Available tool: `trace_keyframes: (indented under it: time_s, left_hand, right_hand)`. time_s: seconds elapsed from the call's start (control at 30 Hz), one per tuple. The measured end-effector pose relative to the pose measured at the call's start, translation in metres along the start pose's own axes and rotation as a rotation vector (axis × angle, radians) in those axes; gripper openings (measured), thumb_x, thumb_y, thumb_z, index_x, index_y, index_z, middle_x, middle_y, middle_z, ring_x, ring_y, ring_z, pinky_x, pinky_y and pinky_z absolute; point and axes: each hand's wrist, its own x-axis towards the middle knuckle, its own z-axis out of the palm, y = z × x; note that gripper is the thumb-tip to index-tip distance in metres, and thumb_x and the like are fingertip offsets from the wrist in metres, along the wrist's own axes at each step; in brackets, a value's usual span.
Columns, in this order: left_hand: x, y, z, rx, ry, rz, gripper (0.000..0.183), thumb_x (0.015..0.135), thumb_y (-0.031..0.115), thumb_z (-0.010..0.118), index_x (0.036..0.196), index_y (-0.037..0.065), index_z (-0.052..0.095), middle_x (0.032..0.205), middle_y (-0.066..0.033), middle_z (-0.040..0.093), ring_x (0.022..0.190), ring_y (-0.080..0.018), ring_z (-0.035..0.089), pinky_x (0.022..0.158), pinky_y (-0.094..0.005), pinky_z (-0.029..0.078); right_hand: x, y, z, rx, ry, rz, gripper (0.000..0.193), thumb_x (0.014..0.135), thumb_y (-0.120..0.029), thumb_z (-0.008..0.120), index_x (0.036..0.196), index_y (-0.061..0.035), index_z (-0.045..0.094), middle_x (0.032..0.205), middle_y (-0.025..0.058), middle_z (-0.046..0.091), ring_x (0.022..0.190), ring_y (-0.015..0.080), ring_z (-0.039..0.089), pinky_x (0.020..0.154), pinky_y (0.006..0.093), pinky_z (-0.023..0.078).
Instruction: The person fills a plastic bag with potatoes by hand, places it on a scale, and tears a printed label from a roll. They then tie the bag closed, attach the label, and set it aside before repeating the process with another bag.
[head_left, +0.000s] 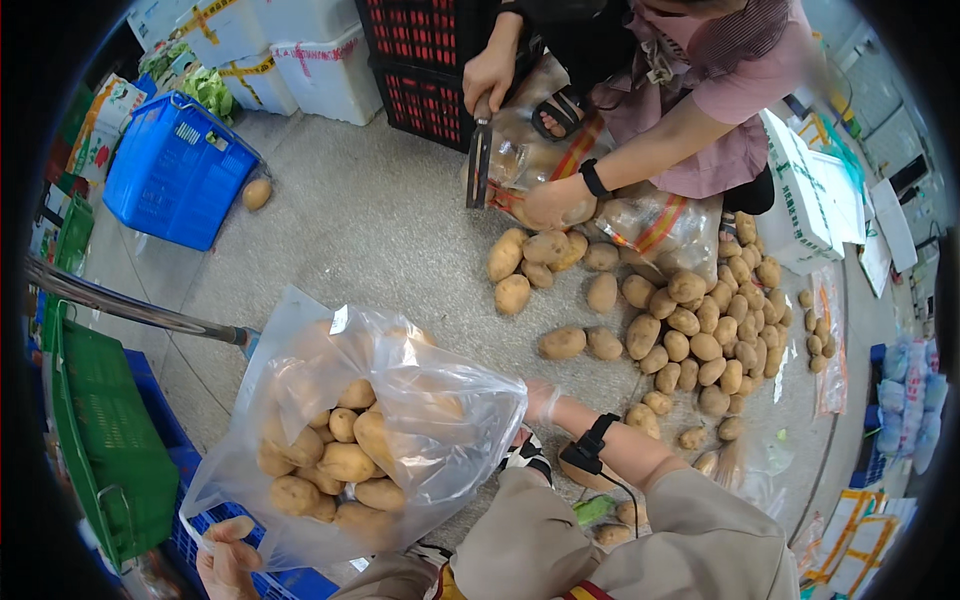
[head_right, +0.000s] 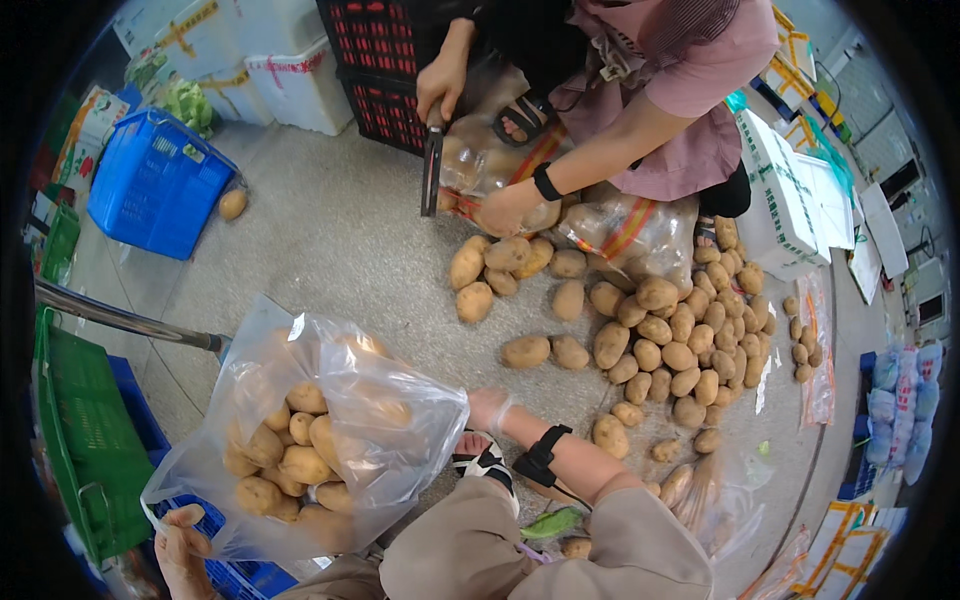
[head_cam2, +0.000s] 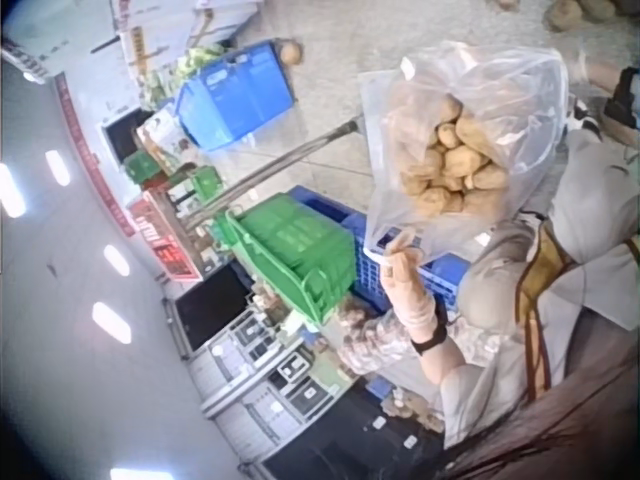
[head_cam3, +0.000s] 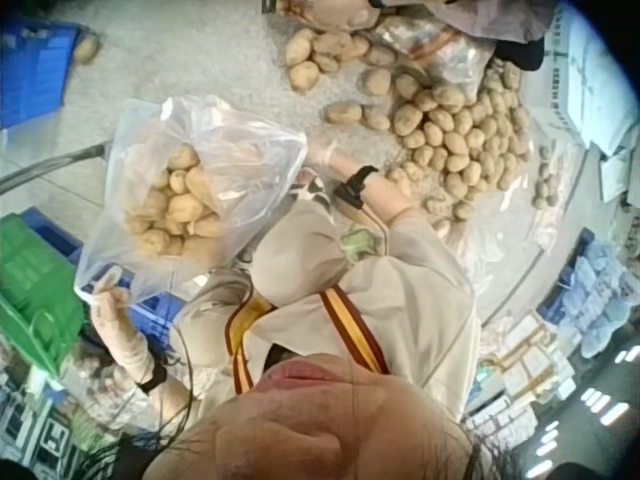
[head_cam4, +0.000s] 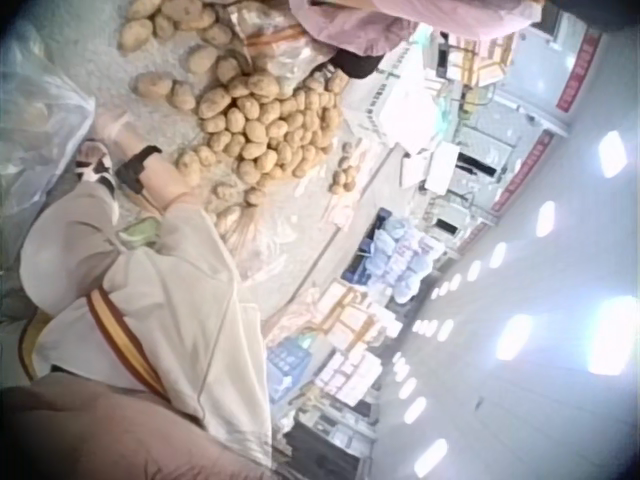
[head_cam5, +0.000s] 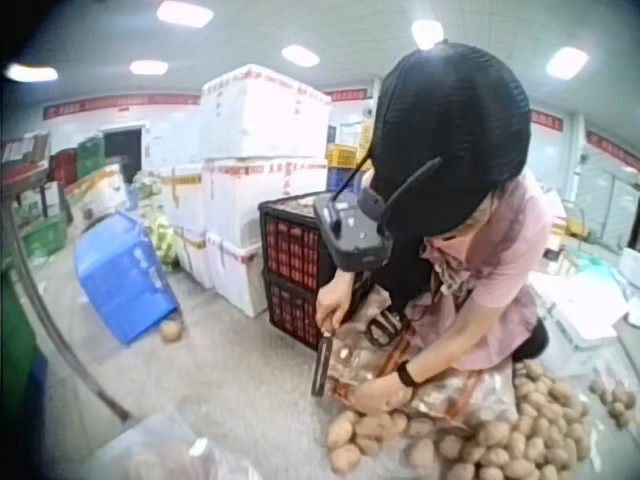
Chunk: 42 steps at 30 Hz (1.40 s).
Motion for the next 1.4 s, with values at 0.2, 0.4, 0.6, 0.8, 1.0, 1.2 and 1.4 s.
trace_keyframes:
  time_s: [0.2, 0.4, 0.6, 0.8, 1.0, 1.2, 1.4]
  left_hand:
    - [0.003, -0.002, 0.000, 0.009, -0.017, 0.012, 0.039, 0.088, 0.029, 0.056, 0.109, -0.005, 0.059, 0.075, 0.0021, 0.051, 0.070, -0.0085, 0.046, 0.068, -0.0225, 0.037]
    - [0.004, -0.003, -0.001, -0.011, -0.024, 0.024, 0.041, 0.088, 0.030, 0.057, 0.109, -0.005, 0.059, 0.075, 0.0020, 0.050, 0.069, -0.0085, 0.045, 0.067, -0.0221, 0.036]
    - [0.007, -0.006, -0.003, -0.004, -0.041, 0.027, 0.041, 0.088, 0.031, 0.057, 0.109, -0.005, 0.059, 0.073, 0.0027, 0.050, 0.068, -0.0079, 0.044, 0.065, -0.0214, 0.035]
    - [0.007, -0.007, -0.002, -0.013, -0.050, 0.049, 0.043, 0.088, 0.033, 0.057, 0.109, -0.005, 0.059, 0.073, 0.0023, 0.050, 0.067, -0.0076, 0.044, 0.065, -0.0208, 0.034]
    - [0.007, -0.007, -0.001, -0.014, -0.041, 0.052, 0.043, 0.089, 0.033, 0.057, 0.109, -0.005, 0.058, 0.072, 0.0018, 0.051, 0.066, -0.0077, 0.045, 0.064, -0.0208, 0.034]
    - [0.009, -0.010, -0.005, -0.007, -0.043, 0.052, 0.044, 0.089, 0.033, 0.057, 0.109, -0.005, 0.058, 0.071, 0.0020, 0.049, 0.065, -0.0074, 0.043, 0.062, -0.0206, 0.033]
    - [0.020, -0.030, -0.023, 0.014, -0.028, 0.073, 0.048, 0.086, 0.040, 0.058, 0.106, -0.004, 0.058, 0.068, 0.0015, 0.049, 0.064, -0.0068, 0.044, 0.060, -0.0205, 0.033]
  right_hand:
    - [0.006, 0.005, 0.015, 0.106, 0.073, -0.060, 0.044, 0.079, -0.050, 0.051, 0.101, -0.0146, 0.063, 0.092, 0.0181, 0.065, 0.086, 0.0356, 0.062, 0.070, 0.0420, 0.050]
    - [0.010, 0.007, 0.019, 0.185, 0.015, -0.020, 0.049, 0.079, -0.054, 0.049, 0.100, -0.0122, 0.064, 0.088, 0.0181, 0.065, 0.082, 0.0357, 0.062, 0.068, 0.0416, 0.049]
    - [0.015, 0.017, 0.034, 0.133, 0.082, -0.087, 0.048, 0.080, -0.054, 0.048, 0.100, -0.0135, 0.064, 0.087, 0.0176, 0.065, 0.080, 0.0357, 0.062, 0.067, 0.0415, 0.049]
    - [0.011, 0.015, 0.031, 0.109, 0.063, -0.083, 0.040, 0.077, -0.046, 0.056, 0.100, -0.0150, 0.064, 0.090, 0.0168, 0.065, 0.082, 0.0350, 0.063, 0.069, 0.0418, 0.050]
    - [0.002, 0.004, 0.019, 0.147, -0.048, 0.038, 0.037, 0.077, -0.041, 0.057, 0.102, -0.0132, 0.063, 0.092, 0.0173, 0.065, 0.085, 0.0353, 0.062, 0.070, 0.0428, 0.050]
    - [0.007, 0.018, 0.018, -0.019, -0.074, 0.068, 0.031, 0.081, -0.032, 0.052, 0.099, -0.0101, 0.065, 0.091, 0.0194, 0.065, 0.083, 0.0377, 0.062, 0.069, 0.0436, 0.050]
    - [0.022, 0.062, -0.020, -0.042, 0.021, 0.080, 0.031, 0.082, -0.026, 0.048, 0.100, -0.0071, 0.063, 0.094, 0.0200, 0.064, 0.088, 0.0370, 0.061, 0.077, 0.0440, 0.048]
